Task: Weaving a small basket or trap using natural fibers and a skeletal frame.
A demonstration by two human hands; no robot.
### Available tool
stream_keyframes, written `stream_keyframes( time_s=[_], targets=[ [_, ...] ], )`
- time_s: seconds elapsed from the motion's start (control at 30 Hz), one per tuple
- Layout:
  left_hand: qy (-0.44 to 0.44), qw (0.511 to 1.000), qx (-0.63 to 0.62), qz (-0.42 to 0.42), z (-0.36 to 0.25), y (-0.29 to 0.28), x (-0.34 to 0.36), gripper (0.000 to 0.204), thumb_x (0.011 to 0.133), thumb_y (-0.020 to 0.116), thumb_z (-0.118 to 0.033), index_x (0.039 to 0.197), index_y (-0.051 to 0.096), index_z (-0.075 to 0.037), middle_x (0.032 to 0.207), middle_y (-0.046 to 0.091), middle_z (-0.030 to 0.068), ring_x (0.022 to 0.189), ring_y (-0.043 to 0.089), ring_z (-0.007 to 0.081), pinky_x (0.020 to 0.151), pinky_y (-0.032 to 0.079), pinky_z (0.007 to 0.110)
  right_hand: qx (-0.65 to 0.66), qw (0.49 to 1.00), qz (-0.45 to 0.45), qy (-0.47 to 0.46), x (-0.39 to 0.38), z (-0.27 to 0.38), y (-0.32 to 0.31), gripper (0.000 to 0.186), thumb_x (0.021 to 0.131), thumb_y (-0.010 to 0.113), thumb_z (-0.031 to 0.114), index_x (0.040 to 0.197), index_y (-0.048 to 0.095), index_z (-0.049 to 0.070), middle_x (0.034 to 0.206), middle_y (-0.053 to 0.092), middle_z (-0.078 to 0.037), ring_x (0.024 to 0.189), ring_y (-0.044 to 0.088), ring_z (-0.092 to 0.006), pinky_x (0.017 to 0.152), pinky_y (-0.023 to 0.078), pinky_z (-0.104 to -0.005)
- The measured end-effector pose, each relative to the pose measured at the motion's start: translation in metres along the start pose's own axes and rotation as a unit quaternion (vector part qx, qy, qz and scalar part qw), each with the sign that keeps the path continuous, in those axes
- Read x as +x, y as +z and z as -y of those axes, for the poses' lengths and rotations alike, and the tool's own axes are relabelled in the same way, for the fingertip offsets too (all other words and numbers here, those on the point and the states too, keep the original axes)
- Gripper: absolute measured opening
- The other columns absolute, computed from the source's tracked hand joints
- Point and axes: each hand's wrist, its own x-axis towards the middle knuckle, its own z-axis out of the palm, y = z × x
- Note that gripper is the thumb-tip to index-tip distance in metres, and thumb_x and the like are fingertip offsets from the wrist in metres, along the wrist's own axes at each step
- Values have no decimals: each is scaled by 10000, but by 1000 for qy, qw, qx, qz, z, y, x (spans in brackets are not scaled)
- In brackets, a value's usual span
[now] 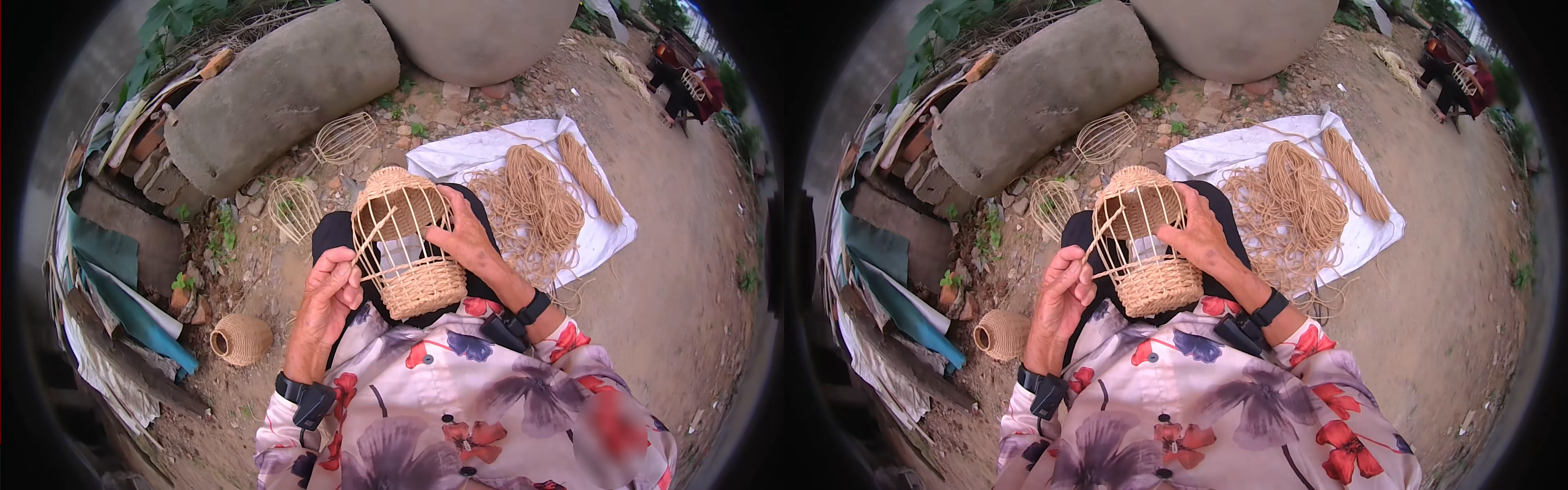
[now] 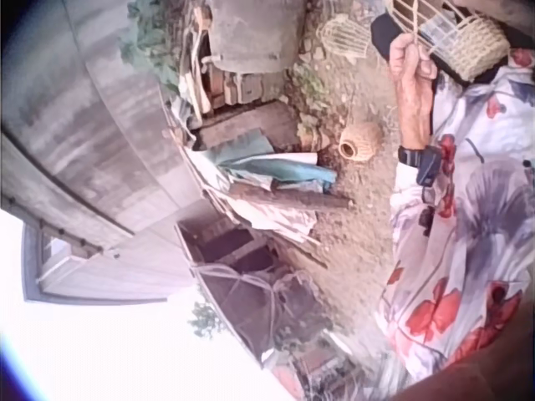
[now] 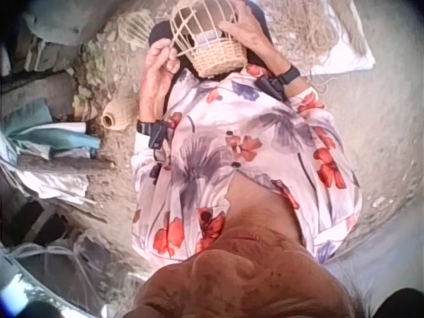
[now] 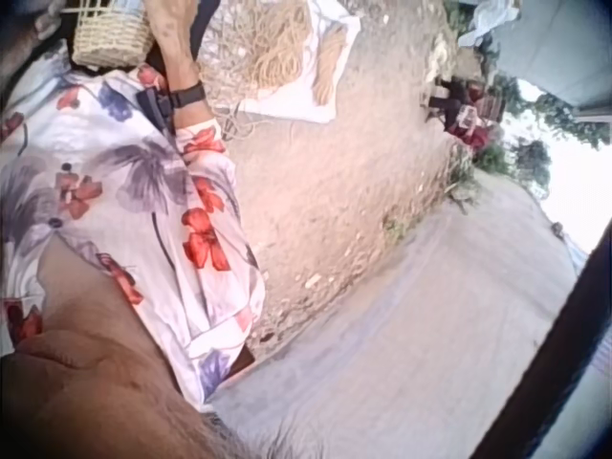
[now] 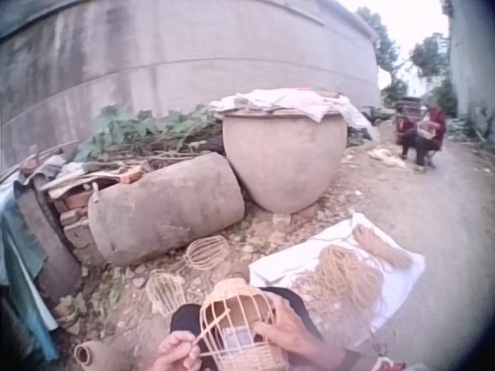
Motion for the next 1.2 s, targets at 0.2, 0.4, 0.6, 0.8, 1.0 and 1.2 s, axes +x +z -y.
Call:
stream_keyframes(
  time_s=[0.2, 0.4, 0.6, 0.8, 1.0, 1.2],
  targets=[
    [-9, 1000, 5, -5, 9, -13, -6, 244, 965, 590, -132, 1194, 556, -56, 823, 606, 36, 623, 544, 75, 567, 477, 231, 10, 1000, -13, -24, 0, -13, 0, 820, 713, 684, 311, 1419, 352, 57, 1346, 451, -213, 1270, 451, -351, 1066, 365, -413],
    [-80, 993, 86, -32, 6, -27, 1, 274, 972, 582, -135, 1206, 552, 5, 963, 675, 91, 800, 687, 130, 703, 580, 244, 52, 999, 2, -14, 1, -14, -2, 787, 739, 683, 283, 1408, 360, 25, 1362, 447, -212, 1272, 452, -324, 1069, 363, -391],
    [7, 970, 239, -36, -9, -16, 37, 152, 923, 665, -161, 1027, 642, -52, 883, 657, 8, 738, 621, 46, 604, 512, 180, 130, 991, 13, 10, 0, -22, -3, 720, 759, 654, 260, 1385, 396, 16, 1331, 475, -193, 1262, 461, -294, 1068, 355, -374],
    [3, 948, 310, -68, -7, 17, 56, 92, 906, 667, -99, 976, 650, -41, 777, 649, 1, 635, 588, 55, 564, 494, 182, 114, 993, 13, 12, -1, -19, -4, 714, 771, 651, 263, 1384, 390, 7, 1334, 474, -205, 1259, 465, -303, 1069, 353, -377],
    [95, 840, 524, -104, 12, 20, 54, 130, 863, 683, -83, 975, 639, -35, 744, 658, 6, 631, 576, 60, 556, 458, 239, 91, 996, 4, 16, -2, -10, -4, 730, 775, 658, 285, 1386, 380, 0, 1345, 471, -223, 1270, 459, -329, 1078, 340, -385],
    [117, 828, 530, -140, 13, 30, 40, 171, 828, 687, -87, 981, 619, -57, 652, 608, 16, 576, 565, 98, 568, 472, 289, 94, 996, 0, 10, -1, -18, -3, 733, 771, 655, 297, 1384, 383, 2, 1345, 472, -228, 1274, 455, -335, 1078, 338, -390]
  ],
)
